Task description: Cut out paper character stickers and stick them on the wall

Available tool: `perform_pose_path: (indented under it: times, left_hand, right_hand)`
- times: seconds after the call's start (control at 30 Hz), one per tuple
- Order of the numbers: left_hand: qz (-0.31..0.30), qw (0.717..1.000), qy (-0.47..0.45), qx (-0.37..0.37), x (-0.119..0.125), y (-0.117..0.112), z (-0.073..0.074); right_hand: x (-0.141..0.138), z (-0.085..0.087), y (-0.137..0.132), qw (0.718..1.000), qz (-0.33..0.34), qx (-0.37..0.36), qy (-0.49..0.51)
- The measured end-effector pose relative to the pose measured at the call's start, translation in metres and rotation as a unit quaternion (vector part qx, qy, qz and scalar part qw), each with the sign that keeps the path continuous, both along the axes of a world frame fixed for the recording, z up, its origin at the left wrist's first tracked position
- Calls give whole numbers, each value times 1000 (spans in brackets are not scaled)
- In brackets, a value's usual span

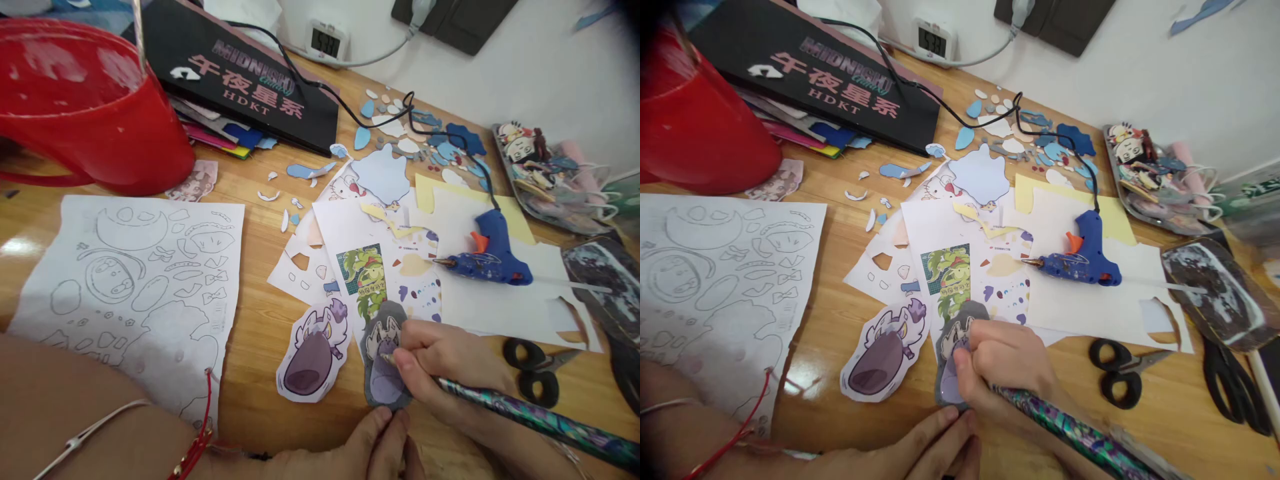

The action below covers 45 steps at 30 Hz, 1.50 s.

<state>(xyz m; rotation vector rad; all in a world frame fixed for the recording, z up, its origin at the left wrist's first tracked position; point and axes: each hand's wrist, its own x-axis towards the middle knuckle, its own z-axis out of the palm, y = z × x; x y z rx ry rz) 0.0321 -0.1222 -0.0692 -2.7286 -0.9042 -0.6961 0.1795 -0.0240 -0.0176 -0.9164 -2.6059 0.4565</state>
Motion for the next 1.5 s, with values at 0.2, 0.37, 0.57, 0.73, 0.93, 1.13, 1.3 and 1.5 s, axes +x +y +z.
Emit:
perform_pose_path:
  times: [0.2, 0.37, 0.57, 0.73, 0.93, 1.13, 1.3, 1.5]
  left_hand:
    - [14, 1000, -13, 5, -3, 5, 6]
    - [9, 1000, -14, -14, -2, 5, 6]
    - [33, 999, -18, -20, 1, -1, 3]
    - [35, 998, -36, -35, 1, -4, -1]
    - [21, 999, 13, -41, 20, -21, -16]
    - [65, 996, 3, -68, 27, -29, -24]
    - [23, 997, -25, -62, 1, -4, 1]
    - [2, 997, 13, -71, -9, 9, 20]
  right_hand:
    - [-1, -1, 1, 1000, 20, 15, -4]
    - [-3, -2, 2, 999, 32, 23, -7]
    - [-2, -4, -1, 999, 43, -3, 13]
    - [-2, -3, -2, 998, 62, -28, 6]
    - [2, -8, -2, 995, 66, -50, 47]
    - [1, -11, -4, 988, 71, -90, 103]
    - [10, -2, 1, 988, 4, -134, 73]
    - [21, -6, 7, 977, -79, -164, 115]
